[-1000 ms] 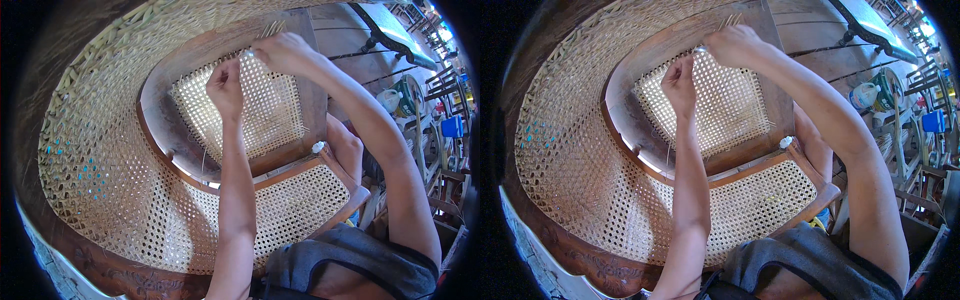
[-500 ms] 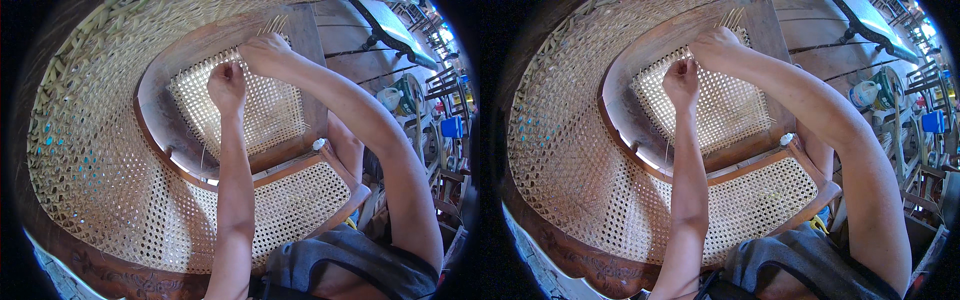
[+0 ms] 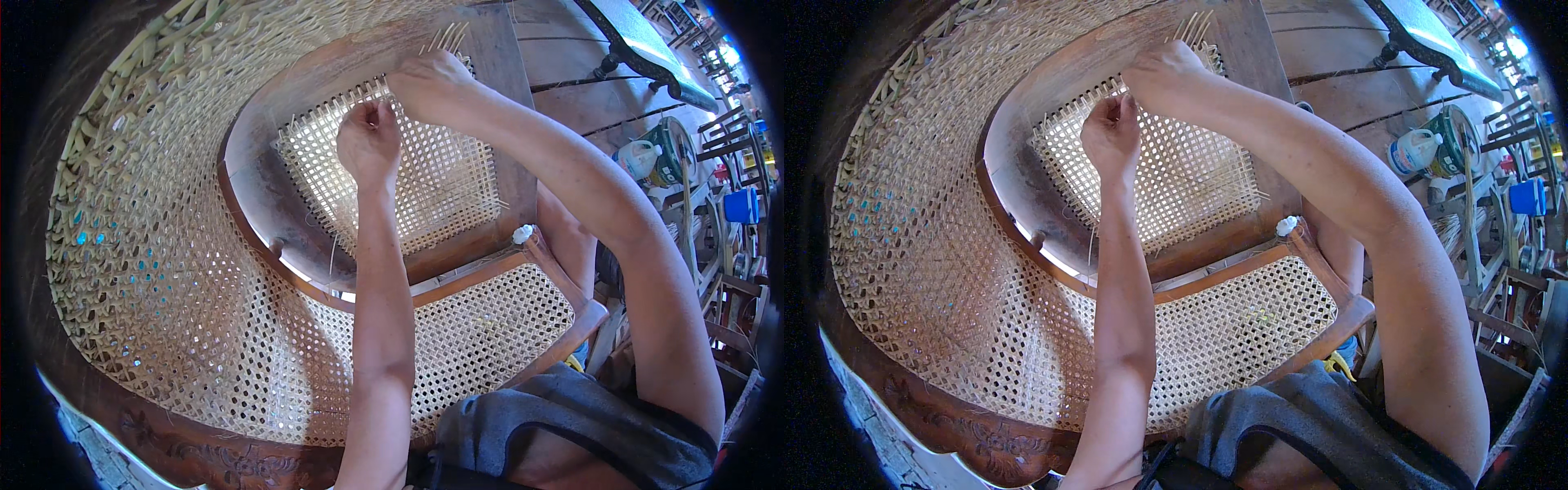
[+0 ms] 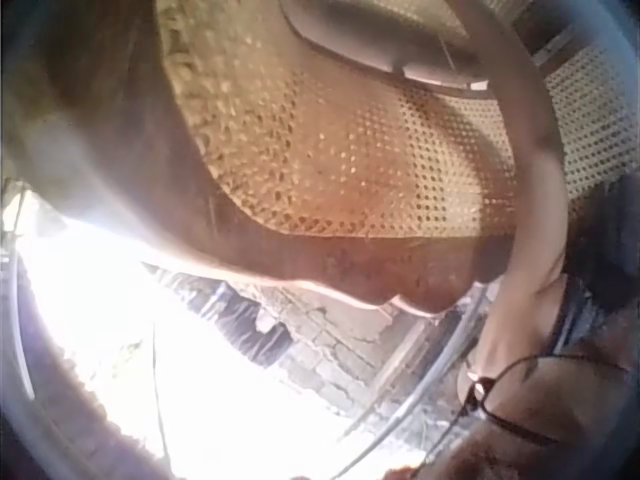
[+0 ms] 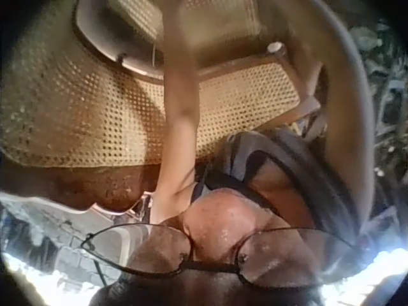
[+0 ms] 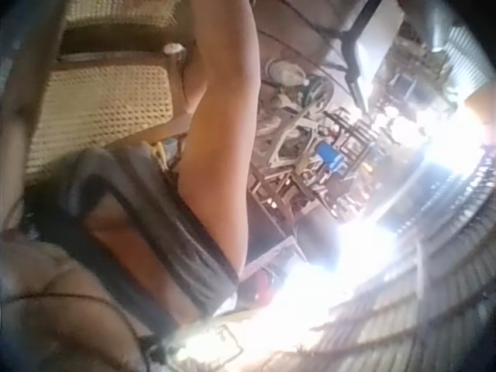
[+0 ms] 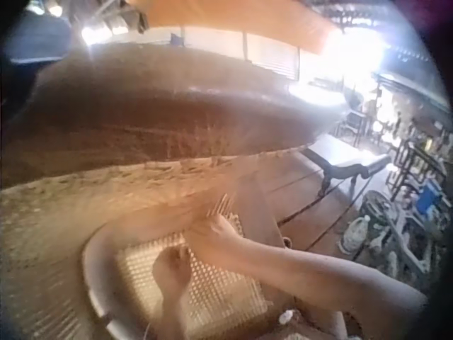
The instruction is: The recorder is weaving a pattern into the back and seat of a wooden chair using cane or rattan strips.
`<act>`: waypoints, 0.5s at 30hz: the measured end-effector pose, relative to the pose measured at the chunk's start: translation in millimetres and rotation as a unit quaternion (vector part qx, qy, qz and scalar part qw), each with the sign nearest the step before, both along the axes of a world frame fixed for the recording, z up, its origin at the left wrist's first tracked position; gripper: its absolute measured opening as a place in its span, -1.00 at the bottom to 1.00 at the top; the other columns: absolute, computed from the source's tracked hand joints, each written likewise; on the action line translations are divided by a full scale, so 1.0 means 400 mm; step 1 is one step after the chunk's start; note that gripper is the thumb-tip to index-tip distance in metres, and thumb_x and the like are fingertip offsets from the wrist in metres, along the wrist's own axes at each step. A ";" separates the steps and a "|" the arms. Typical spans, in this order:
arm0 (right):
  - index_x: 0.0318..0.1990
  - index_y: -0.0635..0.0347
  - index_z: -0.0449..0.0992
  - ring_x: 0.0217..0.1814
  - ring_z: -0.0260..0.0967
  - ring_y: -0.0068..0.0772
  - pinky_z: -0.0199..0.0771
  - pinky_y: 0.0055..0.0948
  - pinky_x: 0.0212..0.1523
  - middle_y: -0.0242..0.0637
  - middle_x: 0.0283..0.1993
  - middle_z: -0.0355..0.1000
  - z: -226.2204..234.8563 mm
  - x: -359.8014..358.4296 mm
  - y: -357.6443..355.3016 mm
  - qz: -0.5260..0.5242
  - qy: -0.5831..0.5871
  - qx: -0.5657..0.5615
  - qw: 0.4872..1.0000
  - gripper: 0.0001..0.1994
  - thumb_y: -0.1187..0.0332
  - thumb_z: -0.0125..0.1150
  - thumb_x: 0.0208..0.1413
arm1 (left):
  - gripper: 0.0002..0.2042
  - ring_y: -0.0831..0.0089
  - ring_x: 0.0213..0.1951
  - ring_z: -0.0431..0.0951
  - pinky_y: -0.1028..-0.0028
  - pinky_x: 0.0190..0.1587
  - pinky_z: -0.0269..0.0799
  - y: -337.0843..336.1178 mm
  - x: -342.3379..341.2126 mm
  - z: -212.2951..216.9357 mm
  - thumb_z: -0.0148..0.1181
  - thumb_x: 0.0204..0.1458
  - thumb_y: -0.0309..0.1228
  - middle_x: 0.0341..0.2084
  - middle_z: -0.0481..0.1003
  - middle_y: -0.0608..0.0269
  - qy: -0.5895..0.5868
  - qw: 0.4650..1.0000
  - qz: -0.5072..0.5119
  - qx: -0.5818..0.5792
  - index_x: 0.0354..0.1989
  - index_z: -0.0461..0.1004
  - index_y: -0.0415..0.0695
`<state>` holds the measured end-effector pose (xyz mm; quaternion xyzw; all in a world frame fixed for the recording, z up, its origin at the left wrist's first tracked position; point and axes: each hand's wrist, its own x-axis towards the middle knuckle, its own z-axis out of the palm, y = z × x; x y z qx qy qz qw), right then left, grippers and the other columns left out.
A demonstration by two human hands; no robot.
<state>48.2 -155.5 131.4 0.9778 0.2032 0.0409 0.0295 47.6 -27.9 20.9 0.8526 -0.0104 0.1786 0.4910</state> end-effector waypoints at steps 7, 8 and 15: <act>-0.30 0.21 0.64 -0.05 0.54 -0.13 0.52 -0.16 -0.08 -0.10 -0.18 0.57 -0.011 0.030 -0.042 -0.084 0.056 0.001 0.995 -0.81 0.32 0.22 0.01 | -0.77 0.14 -0.37 0.60 0.20 -0.25 0.48 -0.059 -0.023 0.047 0.25 0.01 -0.22 -0.44 0.58 0.09 -0.081 0.992 0.020 0.096 -0.36 0.60 -0.15; -0.26 0.12 0.66 -0.03 0.54 -0.19 0.51 -0.18 -0.08 -0.16 -0.14 0.58 -0.013 0.033 -0.037 -0.088 0.045 0.014 0.995 -0.79 0.24 0.25 0.03 | -0.78 0.14 -0.36 0.59 0.19 -0.24 0.48 -0.060 -0.025 0.041 0.25 -0.01 -0.24 -0.43 0.57 0.07 -0.067 0.994 0.024 0.085 -0.37 0.60 -0.16; -0.31 0.13 0.65 -0.08 0.55 -0.18 0.51 -0.19 -0.09 -0.12 -0.20 0.58 0.023 0.031 -0.103 -0.126 0.025 0.003 0.992 -0.68 0.09 0.09 0.11 | -0.80 0.07 -0.34 0.57 0.16 -0.21 0.47 -0.083 -0.017 0.012 0.20 -0.09 -0.34 -0.40 0.54 -0.03 -0.063 0.990 0.082 0.095 -0.40 0.56 -0.25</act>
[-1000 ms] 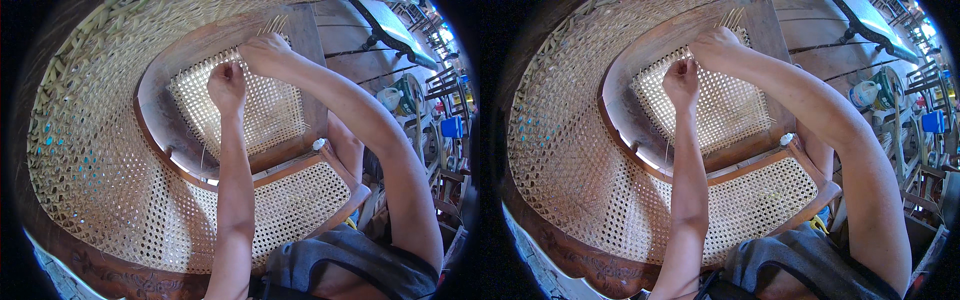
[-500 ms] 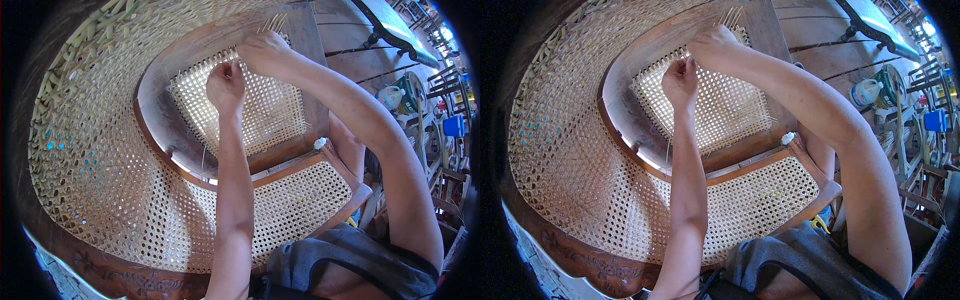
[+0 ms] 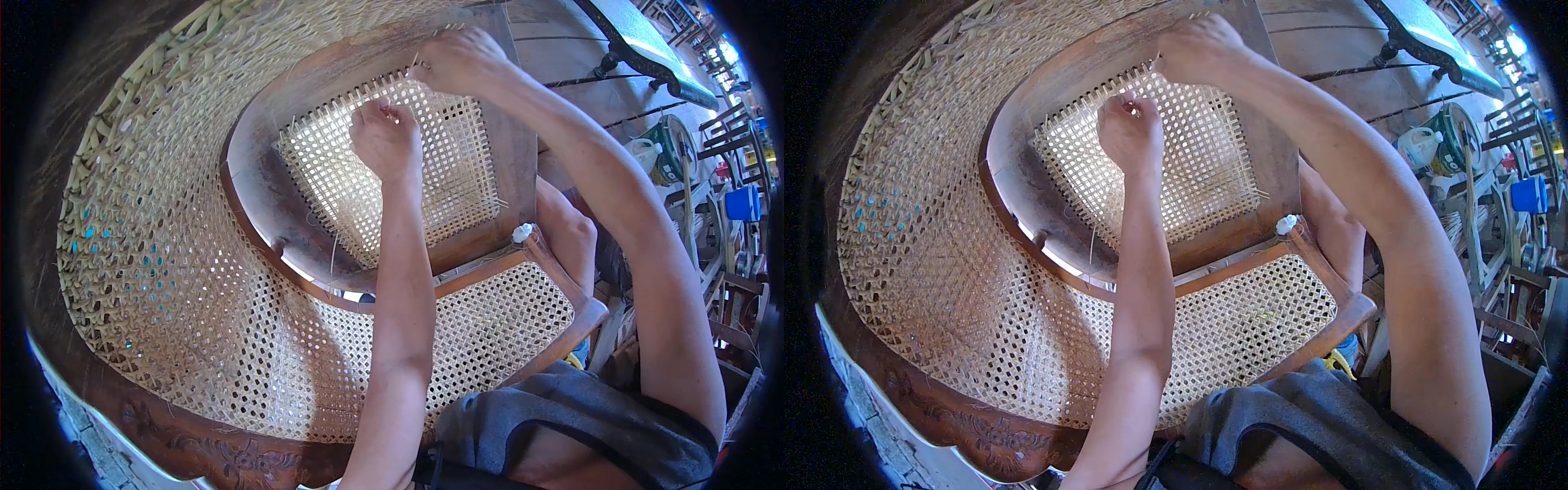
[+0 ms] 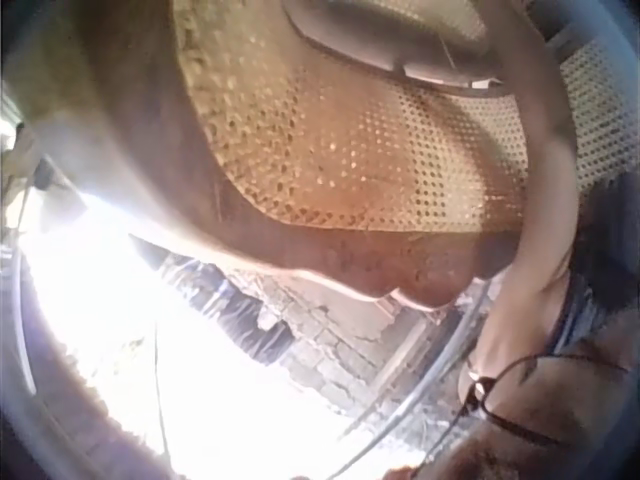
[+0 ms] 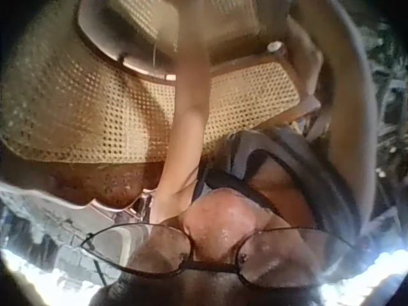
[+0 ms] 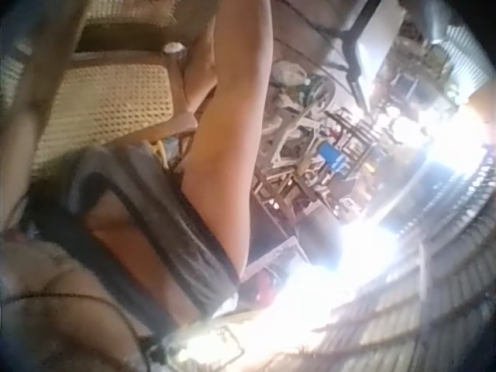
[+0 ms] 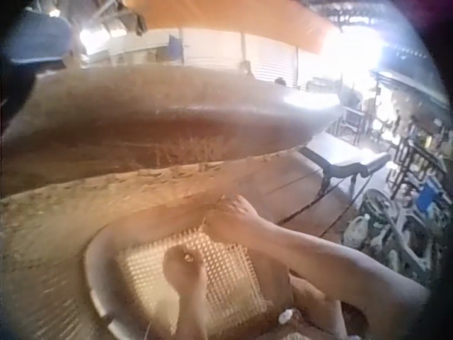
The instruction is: The recorder is weaving a pattern into the back and seat of a wooden chair using cane or rattan strips.
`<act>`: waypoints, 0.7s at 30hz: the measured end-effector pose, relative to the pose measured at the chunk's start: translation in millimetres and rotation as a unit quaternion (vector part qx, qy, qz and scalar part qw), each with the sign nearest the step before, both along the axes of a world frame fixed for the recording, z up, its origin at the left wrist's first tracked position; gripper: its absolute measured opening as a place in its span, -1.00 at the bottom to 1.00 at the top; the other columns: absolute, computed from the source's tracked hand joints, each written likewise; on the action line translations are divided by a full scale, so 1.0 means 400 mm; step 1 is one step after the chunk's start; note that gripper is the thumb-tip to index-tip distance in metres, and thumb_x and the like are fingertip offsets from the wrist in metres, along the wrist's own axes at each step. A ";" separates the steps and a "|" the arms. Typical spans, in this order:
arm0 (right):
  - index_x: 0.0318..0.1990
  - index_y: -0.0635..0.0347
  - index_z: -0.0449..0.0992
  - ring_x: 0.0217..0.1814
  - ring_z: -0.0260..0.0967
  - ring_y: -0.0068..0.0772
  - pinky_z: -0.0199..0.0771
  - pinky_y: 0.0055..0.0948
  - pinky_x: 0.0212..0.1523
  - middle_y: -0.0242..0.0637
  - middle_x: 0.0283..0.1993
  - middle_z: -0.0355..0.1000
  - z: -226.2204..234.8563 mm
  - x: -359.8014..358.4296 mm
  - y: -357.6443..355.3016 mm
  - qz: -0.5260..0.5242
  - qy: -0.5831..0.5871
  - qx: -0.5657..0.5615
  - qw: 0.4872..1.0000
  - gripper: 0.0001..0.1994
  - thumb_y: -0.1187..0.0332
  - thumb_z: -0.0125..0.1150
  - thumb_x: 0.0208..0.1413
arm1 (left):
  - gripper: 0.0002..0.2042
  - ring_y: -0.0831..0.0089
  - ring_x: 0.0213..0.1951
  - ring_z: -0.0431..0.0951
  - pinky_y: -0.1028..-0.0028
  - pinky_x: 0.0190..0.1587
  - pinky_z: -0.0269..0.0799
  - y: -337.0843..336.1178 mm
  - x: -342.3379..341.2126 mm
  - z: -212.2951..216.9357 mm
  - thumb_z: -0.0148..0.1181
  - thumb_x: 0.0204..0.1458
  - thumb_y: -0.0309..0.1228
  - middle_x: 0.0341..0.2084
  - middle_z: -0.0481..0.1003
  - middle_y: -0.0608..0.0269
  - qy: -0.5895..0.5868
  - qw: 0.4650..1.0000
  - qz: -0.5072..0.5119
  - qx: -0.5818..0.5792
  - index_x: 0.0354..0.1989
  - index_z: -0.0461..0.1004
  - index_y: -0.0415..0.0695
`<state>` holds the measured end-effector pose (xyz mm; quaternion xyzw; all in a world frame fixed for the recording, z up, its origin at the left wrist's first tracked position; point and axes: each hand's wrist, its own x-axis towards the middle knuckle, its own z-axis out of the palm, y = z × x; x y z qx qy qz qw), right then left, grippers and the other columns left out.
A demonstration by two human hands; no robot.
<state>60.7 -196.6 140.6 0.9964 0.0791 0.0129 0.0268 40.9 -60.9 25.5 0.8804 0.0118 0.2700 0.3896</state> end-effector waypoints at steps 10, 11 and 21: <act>-0.35 0.10 0.62 -0.30 0.52 0.03 0.49 -0.06 -0.18 -0.05 -0.45 0.53 0.013 0.000 -0.088 -0.019 -0.129 0.030 0.991 -0.50 -0.16 0.01 0.17 | -0.78 0.12 -0.31 0.49 0.17 -0.18 0.42 -0.013 0.000 -0.006 0.13 -0.11 -0.46 -0.31 0.46 0.00 -0.067 0.997 -0.019 0.022 -0.26 0.49 -0.25; -0.36 0.09 0.62 -0.35 0.52 0.04 0.49 -0.06 -0.22 -0.06 -0.48 0.52 0.014 -0.010 -0.079 -0.019 -0.129 0.048 0.990 -0.49 -0.18 0.02 0.16 | -0.78 0.12 -0.31 0.49 0.17 -0.18 0.42 -0.004 0.005 -0.004 0.13 -0.11 -0.46 -0.31 0.46 0.00 -0.065 0.998 -0.016 0.021 -0.26 0.49 -0.25; -0.40 0.15 0.63 -0.29 0.55 -0.03 0.49 -0.09 -0.15 -0.11 -0.44 0.56 0.000 -0.030 -0.019 0.058 -0.097 0.053 0.992 -0.61 0.03 0.06 0.16 | -0.90 0.74 -0.44 0.38 0.69 -0.33 0.28 0.003 0.026 0.017 0.25 0.13 -0.52 -0.48 0.53 0.43 -0.022 0.856 -0.248 -0.453 -0.26 0.60 -0.30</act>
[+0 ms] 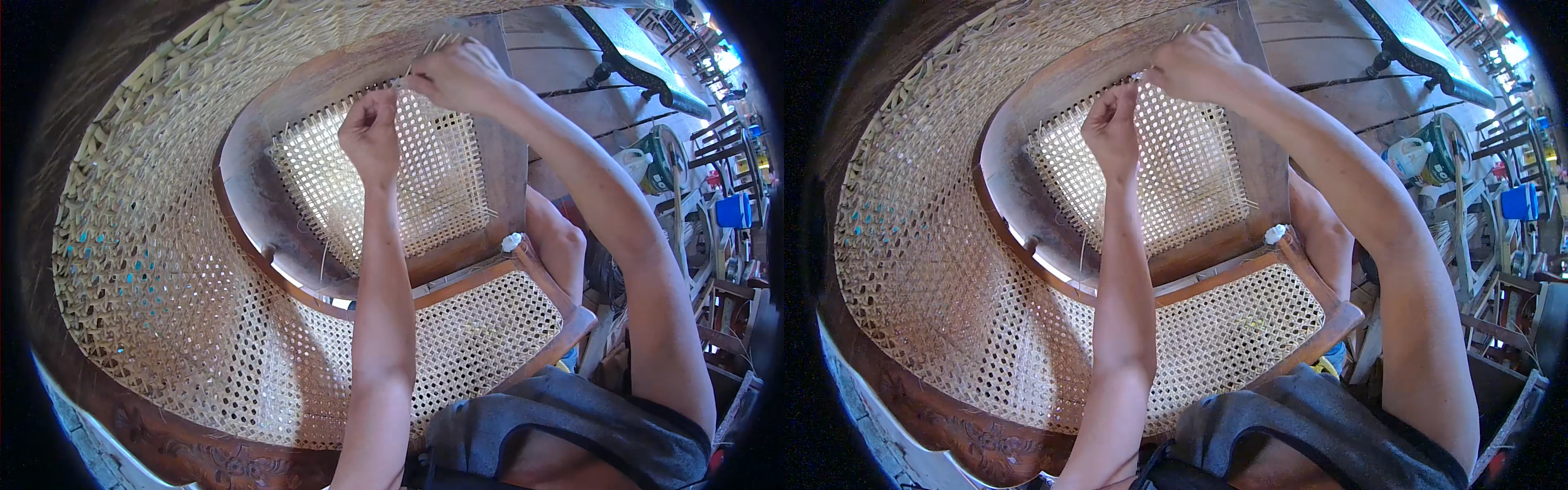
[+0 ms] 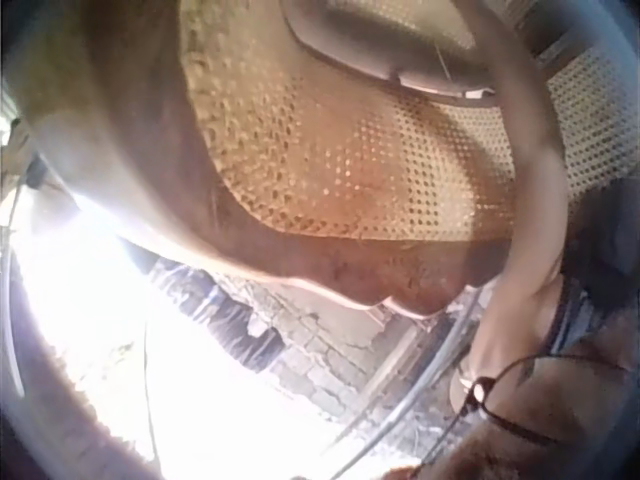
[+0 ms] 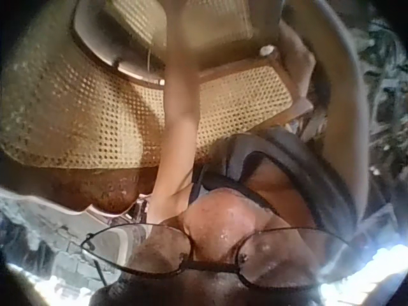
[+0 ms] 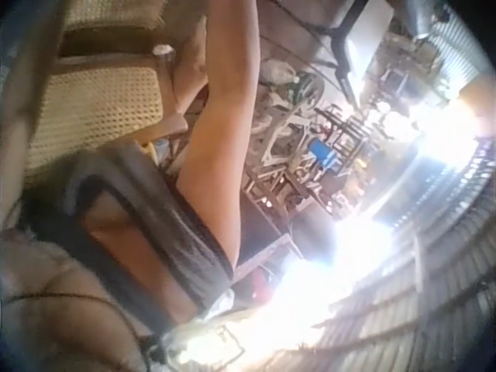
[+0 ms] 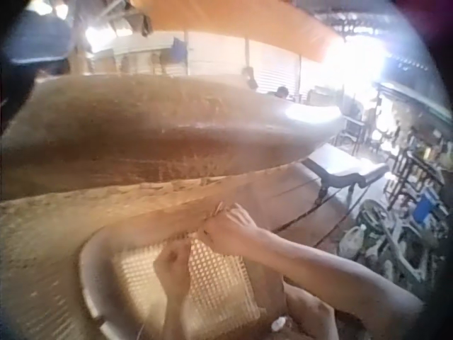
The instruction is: The recorder is weaving a pattern into the back and seat of a wooden chair using cane or rattan strips.
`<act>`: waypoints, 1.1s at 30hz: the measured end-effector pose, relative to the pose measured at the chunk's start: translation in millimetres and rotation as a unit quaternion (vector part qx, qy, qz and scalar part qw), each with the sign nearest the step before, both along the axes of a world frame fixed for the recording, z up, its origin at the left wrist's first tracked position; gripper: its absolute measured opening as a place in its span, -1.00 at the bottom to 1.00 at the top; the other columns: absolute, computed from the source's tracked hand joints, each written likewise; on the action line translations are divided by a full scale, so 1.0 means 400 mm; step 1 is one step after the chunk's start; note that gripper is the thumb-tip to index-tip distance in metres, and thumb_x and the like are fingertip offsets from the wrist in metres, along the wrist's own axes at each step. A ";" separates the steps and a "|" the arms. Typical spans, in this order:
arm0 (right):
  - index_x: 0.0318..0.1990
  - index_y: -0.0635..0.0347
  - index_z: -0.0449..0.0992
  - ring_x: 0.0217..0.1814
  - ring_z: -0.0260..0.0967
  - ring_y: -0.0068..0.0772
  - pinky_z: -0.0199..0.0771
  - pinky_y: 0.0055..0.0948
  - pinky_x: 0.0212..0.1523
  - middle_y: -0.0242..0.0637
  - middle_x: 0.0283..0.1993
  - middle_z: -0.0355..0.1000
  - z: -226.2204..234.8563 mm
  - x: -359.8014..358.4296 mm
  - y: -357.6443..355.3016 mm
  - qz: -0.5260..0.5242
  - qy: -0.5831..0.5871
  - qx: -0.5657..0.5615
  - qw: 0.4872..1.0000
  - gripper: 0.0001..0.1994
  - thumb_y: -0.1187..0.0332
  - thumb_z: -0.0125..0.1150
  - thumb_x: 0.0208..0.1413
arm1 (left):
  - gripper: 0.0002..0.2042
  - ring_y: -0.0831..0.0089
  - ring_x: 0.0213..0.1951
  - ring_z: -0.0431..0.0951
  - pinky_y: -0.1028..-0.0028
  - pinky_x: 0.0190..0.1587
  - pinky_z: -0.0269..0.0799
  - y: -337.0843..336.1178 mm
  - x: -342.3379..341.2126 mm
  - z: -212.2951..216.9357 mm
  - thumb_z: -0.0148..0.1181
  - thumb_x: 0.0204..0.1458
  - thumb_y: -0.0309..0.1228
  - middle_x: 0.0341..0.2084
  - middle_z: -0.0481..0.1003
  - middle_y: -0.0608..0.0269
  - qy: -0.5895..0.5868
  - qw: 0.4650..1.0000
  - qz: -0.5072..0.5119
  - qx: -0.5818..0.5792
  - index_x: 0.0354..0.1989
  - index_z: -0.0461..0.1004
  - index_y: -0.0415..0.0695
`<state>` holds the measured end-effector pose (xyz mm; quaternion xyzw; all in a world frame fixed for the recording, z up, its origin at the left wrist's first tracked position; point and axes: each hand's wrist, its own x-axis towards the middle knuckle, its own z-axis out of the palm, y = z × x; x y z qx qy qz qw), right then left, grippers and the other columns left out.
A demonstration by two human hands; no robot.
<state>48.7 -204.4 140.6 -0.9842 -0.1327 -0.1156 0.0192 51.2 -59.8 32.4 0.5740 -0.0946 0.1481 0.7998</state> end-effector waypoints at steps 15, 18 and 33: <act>-0.43 0.27 0.64 -0.21 0.58 -0.13 0.52 -0.22 -0.16 -0.03 -0.37 0.57 -0.016 0.008 0.091 0.083 -0.002 -0.100 0.992 -0.86 0.49 0.14 -0.10 | -0.91 0.58 -0.52 0.50 0.55 -0.40 0.42 0.022 0.035 -0.065 0.29 -0.01 -0.49 -0.58 0.54 0.24 -0.021 0.970 0.140 0.196 -0.37 0.59 -0.25; -0.41 0.26 0.64 -0.16 0.58 -0.12 0.51 -0.18 -0.12 -0.02 -0.33 0.57 -0.002 0.008 0.085 0.051 0.050 -0.091 0.993 -0.85 0.50 0.14 -0.10 | -0.90 0.59 -0.50 0.50 0.56 -0.37 0.43 0.022 0.028 -0.036 0.30 0.01 -0.46 -0.57 0.54 0.29 -0.024 0.941 0.152 0.302 -0.32 0.62 -0.18; -0.36 0.14 0.64 -0.23 0.54 0.01 0.51 -0.11 -0.16 -0.06 -0.37 0.56 0.055 0.014 -0.041 -0.083 0.012 -0.117 0.990 -0.45 -0.16 -0.06 0.22 | -0.73 0.58 -0.65 0.39 0.56 -0.55 0.30 -0.025 -0.015 0.009 0.21 0.12 -0.34 -0.60 0.49 0.34 0.030 0.950 0.124 0.285 -0.10 0.57 -0.25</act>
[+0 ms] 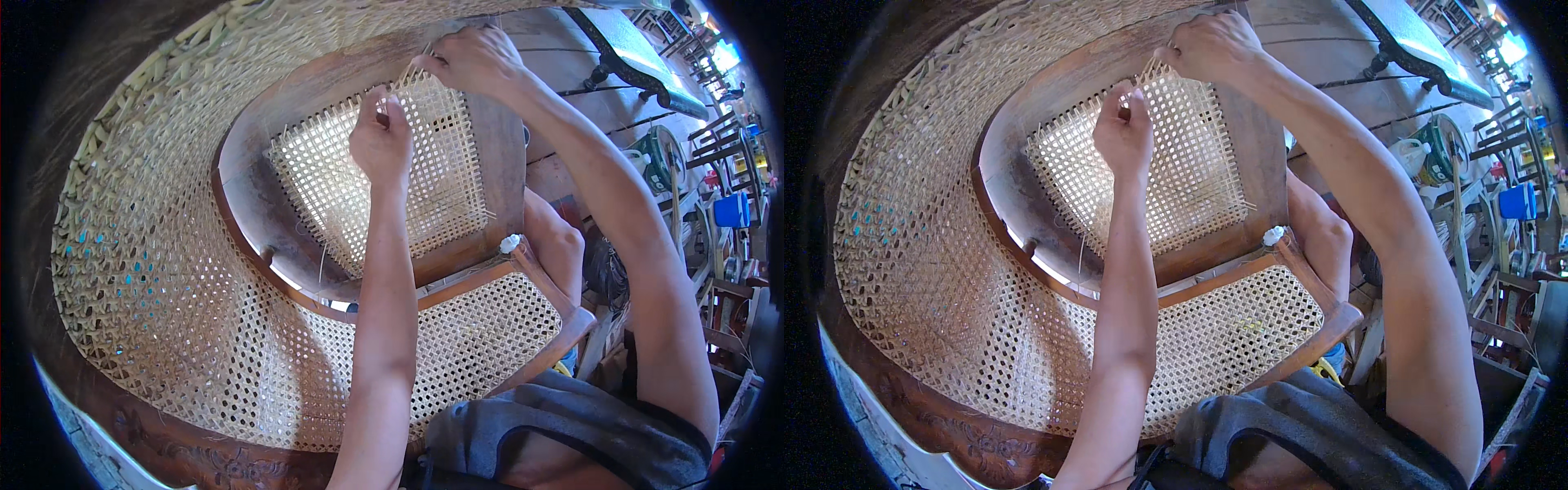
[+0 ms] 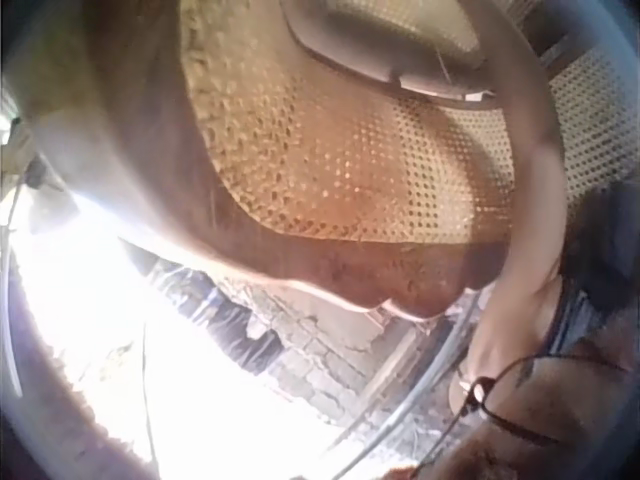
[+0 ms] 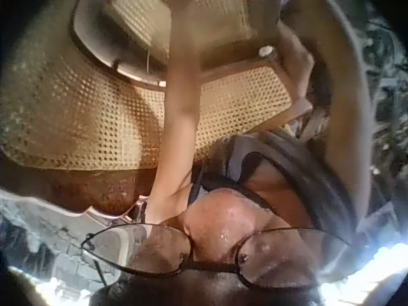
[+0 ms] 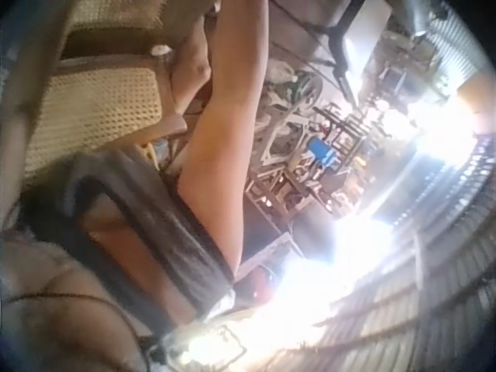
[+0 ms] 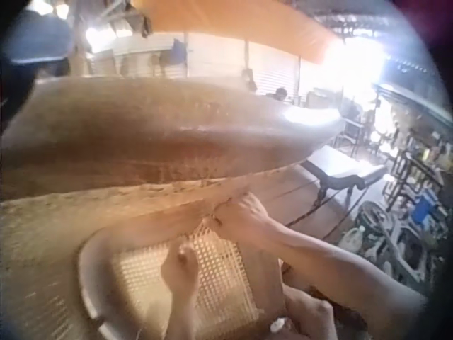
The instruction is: The recorder is weaving a pattern into the back and seat of a wooden chair using cane or rattan strips.
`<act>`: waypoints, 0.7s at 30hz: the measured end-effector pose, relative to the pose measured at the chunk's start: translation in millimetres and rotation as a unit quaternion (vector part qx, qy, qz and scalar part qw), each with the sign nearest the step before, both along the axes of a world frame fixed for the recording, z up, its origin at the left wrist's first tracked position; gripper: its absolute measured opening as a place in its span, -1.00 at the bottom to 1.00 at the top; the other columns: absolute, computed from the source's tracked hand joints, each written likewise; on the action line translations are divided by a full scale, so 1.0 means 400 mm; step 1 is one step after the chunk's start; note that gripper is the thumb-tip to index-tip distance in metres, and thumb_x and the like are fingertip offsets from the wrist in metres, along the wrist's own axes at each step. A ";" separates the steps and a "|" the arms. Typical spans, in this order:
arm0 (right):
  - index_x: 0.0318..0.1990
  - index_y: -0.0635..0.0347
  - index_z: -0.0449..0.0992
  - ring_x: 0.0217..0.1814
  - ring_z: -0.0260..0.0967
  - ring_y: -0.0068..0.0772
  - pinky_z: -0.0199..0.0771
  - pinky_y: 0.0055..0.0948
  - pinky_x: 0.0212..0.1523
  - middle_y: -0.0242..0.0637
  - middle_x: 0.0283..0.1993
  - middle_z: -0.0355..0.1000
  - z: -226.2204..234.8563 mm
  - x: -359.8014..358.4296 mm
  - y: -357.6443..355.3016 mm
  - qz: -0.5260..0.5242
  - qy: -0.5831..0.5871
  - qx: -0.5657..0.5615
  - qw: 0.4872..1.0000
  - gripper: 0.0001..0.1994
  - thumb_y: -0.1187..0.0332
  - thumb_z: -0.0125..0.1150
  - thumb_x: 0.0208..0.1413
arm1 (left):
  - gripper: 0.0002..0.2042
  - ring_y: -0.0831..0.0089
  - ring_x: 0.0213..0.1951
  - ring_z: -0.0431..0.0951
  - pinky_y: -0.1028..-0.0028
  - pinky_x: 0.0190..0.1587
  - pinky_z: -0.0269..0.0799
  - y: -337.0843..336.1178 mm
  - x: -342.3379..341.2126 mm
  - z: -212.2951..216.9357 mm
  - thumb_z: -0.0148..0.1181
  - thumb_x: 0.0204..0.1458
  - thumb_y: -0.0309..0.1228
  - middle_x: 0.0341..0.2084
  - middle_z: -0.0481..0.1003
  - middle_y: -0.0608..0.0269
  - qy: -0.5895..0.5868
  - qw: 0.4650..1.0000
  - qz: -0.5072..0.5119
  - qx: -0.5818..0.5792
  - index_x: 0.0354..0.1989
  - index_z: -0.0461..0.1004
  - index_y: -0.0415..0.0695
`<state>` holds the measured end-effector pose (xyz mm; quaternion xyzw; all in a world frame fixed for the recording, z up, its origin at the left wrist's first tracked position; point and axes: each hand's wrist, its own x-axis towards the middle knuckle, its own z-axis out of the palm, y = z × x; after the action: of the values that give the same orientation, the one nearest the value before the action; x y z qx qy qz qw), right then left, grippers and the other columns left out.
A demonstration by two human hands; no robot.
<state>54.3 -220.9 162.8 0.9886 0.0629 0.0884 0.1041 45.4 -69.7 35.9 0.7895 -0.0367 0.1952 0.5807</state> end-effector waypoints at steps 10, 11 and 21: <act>-0.39 0.12 0.62 -0.20 0.55 -0.09 0.45 -0.09 -0.07 -0.11 -0.32 0.58 -0.097 -0.012 0.037 0.001 0.064 0.102 0.993 -0.65 0.09 0.02 0.18 | -0.87 0.55 -0.57 0.51 0.60 -0.54 0.46 -0.016 0.035 0.001 0.25 0.12 -0.47 -0.55 0.52 0.25 0.088 0.889 -0.111 -0.435 -0.42 0.53 -0.28; -0.38 0.15 0.61 -0.20 0.54 -0.03 0.44 -0.07 -0.06 -0.08 -0.33 0.57 -0.106 -0.015 0.056 0.003 0.084 0.094 0.992 -0.67 0.11 0.04 0.18 | -0.87 0.55 -0.57 0.51 0.60 -0.54 0.46 -0.011 0.034 -0.007 0.25 0.12 -0.47 -0.55 0.52 0.25 0.089 0.891 -0.108 -0.432 -0.42 0.53 -0.28; -0.44 0.24 0.58 -0.27 0.50 0.10 0.46 -0.02 -0.13 0.05 -0.44 0.50 -0.130 0.003 0.048 0.018 0.072 0.196 0.978 -0.64 0.10 0.06 0.10 | -0.84 0.60 -0.59 0.49 0.57 -0.56 0.49 -0.029 0.038 -0.027 0.23 0.11 -0.49 -0.60 0.52 0.22 0.017 0.939 -0.040 -0.341 -0.44 0.49 -0.34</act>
<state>55.5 -201.8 110.8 0.9923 0.0694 0.0297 -0.0979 60.5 -81.3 25.1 0.5449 0.0101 0.1594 0.8231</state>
